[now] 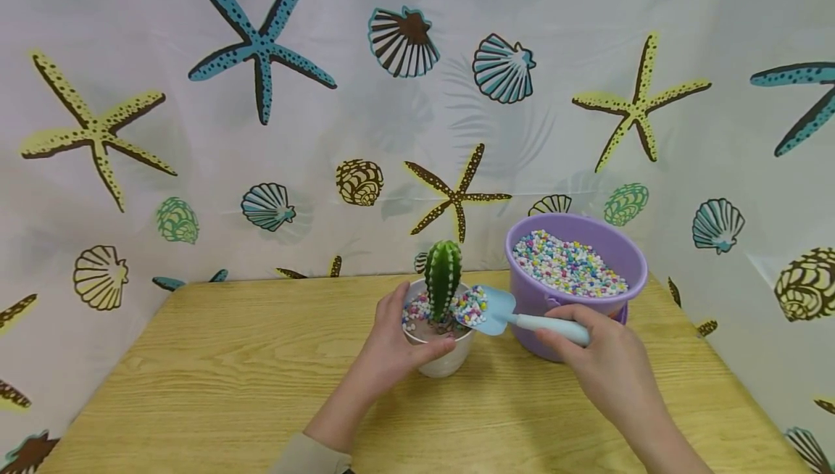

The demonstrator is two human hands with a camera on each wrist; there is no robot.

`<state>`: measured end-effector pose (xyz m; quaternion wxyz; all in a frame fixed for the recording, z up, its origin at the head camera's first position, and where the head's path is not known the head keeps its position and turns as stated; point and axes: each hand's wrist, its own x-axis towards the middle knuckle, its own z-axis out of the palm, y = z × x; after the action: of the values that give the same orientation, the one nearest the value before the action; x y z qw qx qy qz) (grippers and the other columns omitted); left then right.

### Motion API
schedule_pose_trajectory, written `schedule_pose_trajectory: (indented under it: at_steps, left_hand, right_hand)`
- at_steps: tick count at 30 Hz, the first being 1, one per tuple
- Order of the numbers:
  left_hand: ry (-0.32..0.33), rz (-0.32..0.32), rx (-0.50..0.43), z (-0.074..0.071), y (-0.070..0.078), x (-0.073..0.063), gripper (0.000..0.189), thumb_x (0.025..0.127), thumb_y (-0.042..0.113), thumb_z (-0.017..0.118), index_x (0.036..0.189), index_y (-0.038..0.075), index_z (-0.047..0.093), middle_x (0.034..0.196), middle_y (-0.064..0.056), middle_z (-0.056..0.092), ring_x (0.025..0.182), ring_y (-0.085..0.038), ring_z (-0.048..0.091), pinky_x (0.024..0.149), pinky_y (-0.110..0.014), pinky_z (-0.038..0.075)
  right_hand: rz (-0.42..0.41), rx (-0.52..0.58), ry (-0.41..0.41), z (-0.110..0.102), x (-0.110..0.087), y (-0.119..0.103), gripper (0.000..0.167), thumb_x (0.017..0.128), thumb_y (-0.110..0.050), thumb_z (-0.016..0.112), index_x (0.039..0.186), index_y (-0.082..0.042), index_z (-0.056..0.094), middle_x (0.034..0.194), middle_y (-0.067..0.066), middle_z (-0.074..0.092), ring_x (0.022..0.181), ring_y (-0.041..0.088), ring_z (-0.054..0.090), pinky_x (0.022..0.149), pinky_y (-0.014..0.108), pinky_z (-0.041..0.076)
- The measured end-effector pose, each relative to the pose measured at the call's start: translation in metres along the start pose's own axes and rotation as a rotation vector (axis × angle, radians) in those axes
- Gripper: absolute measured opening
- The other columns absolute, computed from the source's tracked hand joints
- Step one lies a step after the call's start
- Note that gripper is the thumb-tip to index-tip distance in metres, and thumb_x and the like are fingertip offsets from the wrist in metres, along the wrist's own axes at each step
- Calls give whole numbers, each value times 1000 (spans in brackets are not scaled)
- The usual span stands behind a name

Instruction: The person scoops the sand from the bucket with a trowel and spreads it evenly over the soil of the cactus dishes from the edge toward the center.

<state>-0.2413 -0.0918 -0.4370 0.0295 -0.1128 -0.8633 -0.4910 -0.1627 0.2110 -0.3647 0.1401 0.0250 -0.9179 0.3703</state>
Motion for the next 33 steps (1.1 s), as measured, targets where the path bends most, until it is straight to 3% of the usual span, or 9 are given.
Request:
schedule_pose_trajectory:
  at_steps: [15, 19, 27, 33]
  left_hand:
    - [62, -9, -3, 7, 4, -3, 127, 82, 48, 99, 173, 1, 24, 170, -32, 27, 152, -54, 41, 123, -67, 37]
    - [28, -29, -12, 5, 4, -4, 129, 83, 51, 98, 174, 3, 20, 173, -31, 22, 153, -54, 39, 124, -67, 36]
    - [-112, -52, -94, -13, -1, -2, 129, 86, 47, 97, 178, 17, 13, 182, -20, 12, 161, -51, 25, 127, -71, 24]
    - [-91, -61, -111, -13, 0, -2, 130, 84, 47, 99, 178, 15, 15, 180, -21, 18, 161, -50, 27, 127, -70, 25]
  right_hand:
    - [-90, -71, 72, 4, -3, -2, 25, 97, -32, 89, 117, -18, 82, 92, -4, 76, 71, 15, 58, 63, 34, 48]
    - [-105, -79, 87, 5, -3, -3, 24, 96, -29, 90, 116, -18, 82, 91, -4, 75, 70, 15, 58, 64, 34, 48]
    - [-122, -84, 92, 5, -3, -2, 25, 96, -29, 90, 117, -17, 82, 92, -4, 76, 70, 14, 59, 64, 35, 49]
    - [-158, -100, 127, 7, -3, -3, 22, 95, -26, 91, 114, -18, 82, 90, -5, 75, 70, 14, 59, 66, 38, 50]
